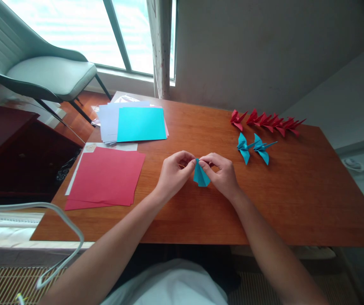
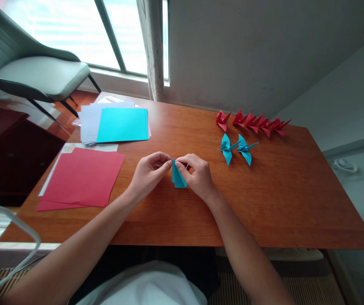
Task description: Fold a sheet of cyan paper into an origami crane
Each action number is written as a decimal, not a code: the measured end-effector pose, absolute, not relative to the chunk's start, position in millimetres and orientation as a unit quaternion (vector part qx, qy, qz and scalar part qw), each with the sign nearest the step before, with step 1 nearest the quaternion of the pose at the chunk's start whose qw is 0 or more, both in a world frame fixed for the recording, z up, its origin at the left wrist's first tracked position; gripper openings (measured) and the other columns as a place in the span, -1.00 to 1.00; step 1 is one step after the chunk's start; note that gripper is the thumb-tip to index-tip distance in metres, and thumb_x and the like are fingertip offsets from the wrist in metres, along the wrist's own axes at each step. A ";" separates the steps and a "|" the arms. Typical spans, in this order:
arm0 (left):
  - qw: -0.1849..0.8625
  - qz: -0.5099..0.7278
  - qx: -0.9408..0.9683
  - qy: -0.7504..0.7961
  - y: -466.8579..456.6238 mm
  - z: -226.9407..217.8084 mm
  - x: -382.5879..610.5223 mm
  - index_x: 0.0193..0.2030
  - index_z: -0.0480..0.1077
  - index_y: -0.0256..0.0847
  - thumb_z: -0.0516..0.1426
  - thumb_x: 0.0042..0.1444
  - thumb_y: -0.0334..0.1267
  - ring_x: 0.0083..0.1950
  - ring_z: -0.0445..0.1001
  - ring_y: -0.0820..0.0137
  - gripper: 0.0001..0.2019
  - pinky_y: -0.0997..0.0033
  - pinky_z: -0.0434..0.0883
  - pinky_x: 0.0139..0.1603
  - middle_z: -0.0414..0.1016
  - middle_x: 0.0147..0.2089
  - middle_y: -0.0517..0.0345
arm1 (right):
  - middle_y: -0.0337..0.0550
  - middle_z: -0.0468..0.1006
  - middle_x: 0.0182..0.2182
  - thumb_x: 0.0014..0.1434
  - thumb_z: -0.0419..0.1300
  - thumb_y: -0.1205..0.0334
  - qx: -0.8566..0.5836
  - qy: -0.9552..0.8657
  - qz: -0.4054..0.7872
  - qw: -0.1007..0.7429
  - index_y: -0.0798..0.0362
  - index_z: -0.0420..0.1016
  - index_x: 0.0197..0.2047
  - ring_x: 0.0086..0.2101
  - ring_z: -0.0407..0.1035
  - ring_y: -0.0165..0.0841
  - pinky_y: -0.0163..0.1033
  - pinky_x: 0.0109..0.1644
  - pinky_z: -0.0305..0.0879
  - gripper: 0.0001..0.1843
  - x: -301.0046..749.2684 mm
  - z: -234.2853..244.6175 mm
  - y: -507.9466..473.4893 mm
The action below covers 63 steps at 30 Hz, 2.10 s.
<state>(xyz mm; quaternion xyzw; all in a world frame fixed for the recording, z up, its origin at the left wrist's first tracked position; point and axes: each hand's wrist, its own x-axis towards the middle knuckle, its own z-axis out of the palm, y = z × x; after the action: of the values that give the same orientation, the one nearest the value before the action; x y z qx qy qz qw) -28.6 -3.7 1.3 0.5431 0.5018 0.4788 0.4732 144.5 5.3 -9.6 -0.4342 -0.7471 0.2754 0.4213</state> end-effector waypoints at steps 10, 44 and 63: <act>0.465 0.495 0.539 0.498 -4.5 4.3 -27.2 -0.33 0.48 -0.21 0.24 0.12 -0.20 -0.33 0.47 0.43 -0.87 0.48 0.40 -0.31 0.53 -0.34 0.16 | -0.17 0.61 -0.33 0.33 0.19 0.06 -0.460 -0.718 0.319 0.414 -0.04 0.58 -0.26 -0.30 0.48 -0.29 -0.18 -0.21 0.42 -0.78 144.3 -7.4 4.7; 0.489 0.501 0.524 0.485 -4.9 3.0 -25.5 -0.34 0.47 -0.22 0.26 0.12 -0.14 -0.33 0.50 0.41 -0.82 0.48 0.44 -0.33 0.56 -0.33 0.13 | -0.17 0.65 -0.30 0.30 0.23 0.15 -0.447 -0.714 0.294 0.452 -0.06 0.61 -0.22 -0.28 0.51 -0.30 -0.19 -0.23 0.45 -0.86 139.4 -4.5 -0.2; 0.432 0.488 0.562 0.509 -8.4 0.0 -19.8 -0.35 0.46 -0.21 0.22 0.13 -0.23 -0.35 0.51 0.42 -0.89 0.48 0.42 -0.35 0.57 -0.34 0.12 | -0.17 0.61 -0.34 0.24 0.25 0.09 -0.484 -0.647 0.367 0.461 -0.03 0.55 -0.30 -0.30 0.51 -0.28 -0.20 -0.23 0.48 -0.84 136.5 -9.2 -0.6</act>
<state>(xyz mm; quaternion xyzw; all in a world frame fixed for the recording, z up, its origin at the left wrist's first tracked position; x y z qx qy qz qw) -19.8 -8.4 0.0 0.5616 0.5094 0.4882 0.4322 136.5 -0.6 -9.2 -0.4837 -0.6471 0.3671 0.4610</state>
